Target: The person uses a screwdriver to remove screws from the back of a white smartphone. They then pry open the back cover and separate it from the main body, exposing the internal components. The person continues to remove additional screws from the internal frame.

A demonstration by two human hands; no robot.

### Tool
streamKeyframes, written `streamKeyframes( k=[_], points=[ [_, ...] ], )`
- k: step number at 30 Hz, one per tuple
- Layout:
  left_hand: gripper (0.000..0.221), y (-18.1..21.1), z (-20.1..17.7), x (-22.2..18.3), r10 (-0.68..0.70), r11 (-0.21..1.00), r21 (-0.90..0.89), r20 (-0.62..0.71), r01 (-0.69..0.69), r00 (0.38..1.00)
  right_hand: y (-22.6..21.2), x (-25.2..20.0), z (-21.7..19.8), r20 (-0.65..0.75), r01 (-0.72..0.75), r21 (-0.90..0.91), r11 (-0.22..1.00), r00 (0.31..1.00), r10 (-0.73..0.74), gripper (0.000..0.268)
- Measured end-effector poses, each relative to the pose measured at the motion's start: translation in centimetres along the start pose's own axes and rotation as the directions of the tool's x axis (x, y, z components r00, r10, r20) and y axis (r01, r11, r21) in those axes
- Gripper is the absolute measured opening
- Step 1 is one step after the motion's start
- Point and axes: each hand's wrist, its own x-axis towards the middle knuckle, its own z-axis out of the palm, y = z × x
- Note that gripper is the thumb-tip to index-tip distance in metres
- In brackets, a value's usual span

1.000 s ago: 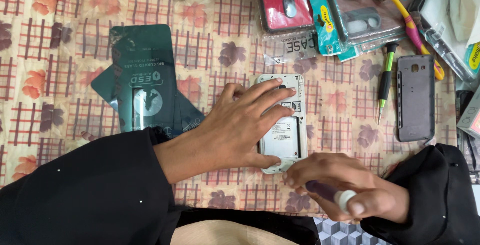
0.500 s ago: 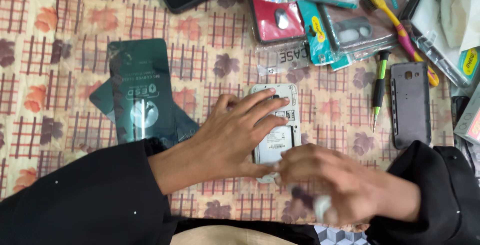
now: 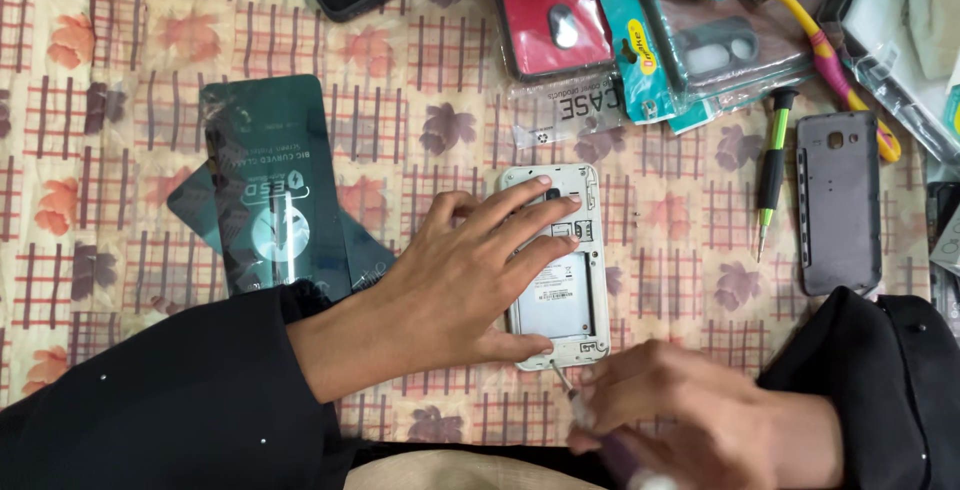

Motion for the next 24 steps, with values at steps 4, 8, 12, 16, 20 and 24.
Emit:
streamKeyframes(
  k=[4, 8, 12, 16, 20, 24],
  points=[
    [0.081, -0.3, 0.2, 0.1, 0.029, 0.996, -0.080, 0.003, -0.029, 1.000, 1.6, -1.9, -0.3, -0.010, 0.114, 0.227, 0.967, 0.993, -0.114, 0.022],
    [0.042, -0.2, 0.7, 0.3, 0.192, 0.962, -0.182, -0.084, -0.204, 0.978, 2.9, -3.6, 1.3, -0.006, 0.020, 0.201, 0.979, 1.000, -0.019, 0.040],
    [0.015, 0.5, 0.9, -0.4, 0.247, 0.935, -0.250, -0.050, -0.251, 0.968, 2.5, -4.0, 1.2, -0.072, 0.233, 0.037, 0.972, 0.971, -0.230, 0.031],
    [0.016, 1.2, 0.8, -0.8, 0.285, 0.936, -0.202, -0.040, -0.287, 0.958, 1.7, -2.9, -0.9, 0.105, 0.124, 0.209, 0.970, 0.983, -0.148, 0.034],
    [0.013, 1.4, 1.1, -0.9, 0.300, 0.930, -0.178, -0.137, -0.321, 0.944, 1.4, -2.2, 0.0, 0.035, 0.273, -0.063, 0.960, 0.962, -0.271, 0.030],
    [0.014, 1.1, 1.2, -1.0, 0.322, 0.931, -0.161, -0.059, -0.327, 0.945, 1.5, -2.9, 0.5, 0.034, 0.016, 0.129, 0.992, 0.999, -0.020, 0.034]
  ],
)
